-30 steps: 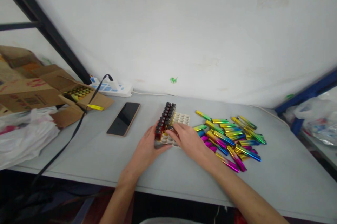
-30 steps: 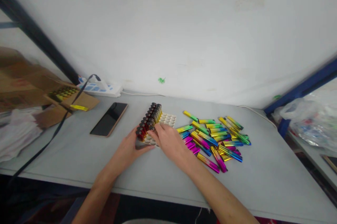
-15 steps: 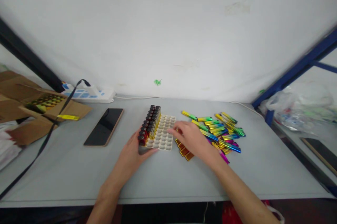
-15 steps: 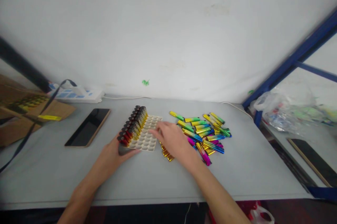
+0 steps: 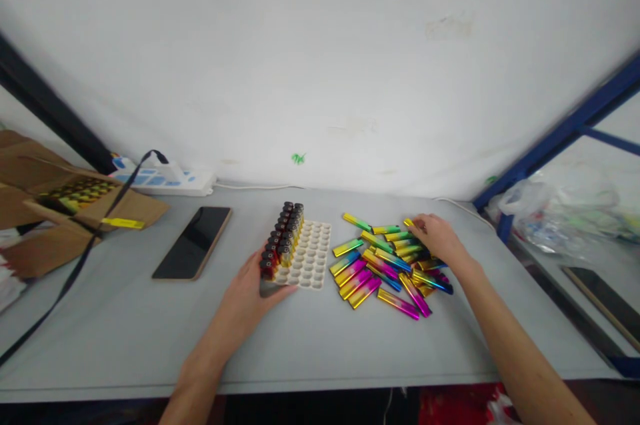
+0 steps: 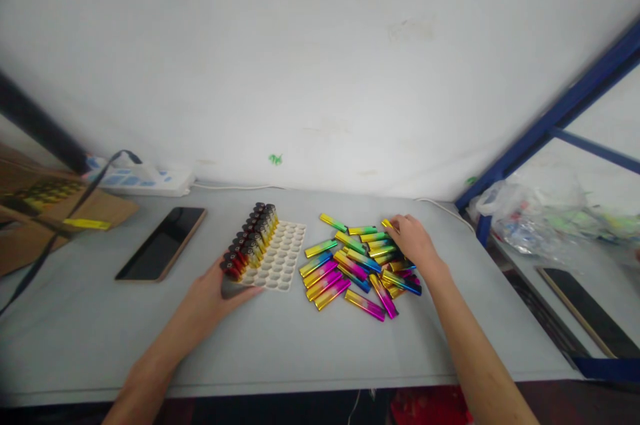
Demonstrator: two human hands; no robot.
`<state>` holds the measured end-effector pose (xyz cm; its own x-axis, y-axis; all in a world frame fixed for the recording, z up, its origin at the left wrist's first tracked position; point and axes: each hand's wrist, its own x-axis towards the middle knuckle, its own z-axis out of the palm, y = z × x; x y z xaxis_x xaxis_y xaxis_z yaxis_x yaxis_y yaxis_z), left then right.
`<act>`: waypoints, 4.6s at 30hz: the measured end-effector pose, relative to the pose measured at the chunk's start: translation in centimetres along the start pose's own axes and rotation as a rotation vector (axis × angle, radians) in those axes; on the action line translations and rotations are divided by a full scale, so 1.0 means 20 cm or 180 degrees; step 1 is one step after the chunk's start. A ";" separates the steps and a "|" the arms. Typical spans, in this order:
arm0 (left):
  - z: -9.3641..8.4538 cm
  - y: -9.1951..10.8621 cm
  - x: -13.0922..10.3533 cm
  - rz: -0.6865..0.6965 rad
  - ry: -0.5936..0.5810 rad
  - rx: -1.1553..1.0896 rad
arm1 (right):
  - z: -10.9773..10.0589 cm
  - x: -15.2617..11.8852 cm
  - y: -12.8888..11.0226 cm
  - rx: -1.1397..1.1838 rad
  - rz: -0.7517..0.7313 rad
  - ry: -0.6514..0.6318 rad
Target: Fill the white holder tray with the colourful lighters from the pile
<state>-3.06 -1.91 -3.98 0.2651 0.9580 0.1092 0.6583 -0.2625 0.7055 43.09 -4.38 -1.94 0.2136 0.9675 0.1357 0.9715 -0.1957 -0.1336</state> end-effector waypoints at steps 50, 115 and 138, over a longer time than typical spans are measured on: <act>0.00 0.01 -0.02 -0.0009 0.0040 -0.0002 | 0.06 -0.26 -1.15 0.3766 -0.0103 -0.0229; -0.02 0.04 0.01 -0.0256 -0.0059 0.0371 | -0.12 -0.20 -0.23 0.1004 -0.0319 0.0833; -0.02 0.02 0.02 -0.0197 -0.0007 0.0292 | -0.15 -0.06 -0.13 0.0698 -0.0195 0.0133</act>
<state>-2.93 -1.68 -3.42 0.2233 0.9725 0.0658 0.7351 -0.2123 0.6438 40.72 -5.45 1.14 0.1634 0.9681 0.1902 0.9382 -0.0928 -0.3333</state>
